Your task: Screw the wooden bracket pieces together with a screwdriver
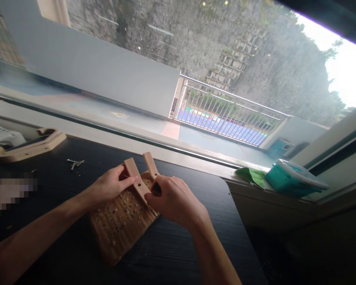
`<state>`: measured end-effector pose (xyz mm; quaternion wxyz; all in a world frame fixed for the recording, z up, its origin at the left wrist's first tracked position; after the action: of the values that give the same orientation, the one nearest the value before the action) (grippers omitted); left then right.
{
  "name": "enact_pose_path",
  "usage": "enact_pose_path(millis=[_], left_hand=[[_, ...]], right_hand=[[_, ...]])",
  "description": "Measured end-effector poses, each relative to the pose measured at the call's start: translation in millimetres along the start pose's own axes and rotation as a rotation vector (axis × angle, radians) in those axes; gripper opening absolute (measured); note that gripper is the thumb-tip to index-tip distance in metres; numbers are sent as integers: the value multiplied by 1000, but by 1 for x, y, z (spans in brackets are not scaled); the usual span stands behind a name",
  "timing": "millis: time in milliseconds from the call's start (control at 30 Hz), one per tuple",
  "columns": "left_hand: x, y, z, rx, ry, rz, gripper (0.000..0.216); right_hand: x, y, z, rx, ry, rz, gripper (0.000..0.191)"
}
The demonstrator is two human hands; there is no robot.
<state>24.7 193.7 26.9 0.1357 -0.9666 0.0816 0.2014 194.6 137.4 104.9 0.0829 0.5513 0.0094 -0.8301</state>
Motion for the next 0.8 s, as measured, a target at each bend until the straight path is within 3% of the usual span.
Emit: enact_pose_path(millis=[367,533,800], left_hand=[[1,1,0,2,-78,-3,37],[-2,2,0,-20,-45,-101,47],[-1,3,-6,-18,-75,-79,45]], right_hand=[[-2,0,-3,33,84,-50,15],[0,0,-8,4,90,17,22],[-1,1,-6,7,120,15,23]])
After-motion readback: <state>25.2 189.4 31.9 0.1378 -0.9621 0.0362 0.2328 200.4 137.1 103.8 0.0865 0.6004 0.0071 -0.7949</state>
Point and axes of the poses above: each hand's wrist, its own y-axis away from the middle knuckle, its own x-axis out of the palm, z = x × y, the point moved 5 cm from there along -y, towards the middle knuckle, and after that the axes turned 14 degrees about x, right-handed, at the moved point
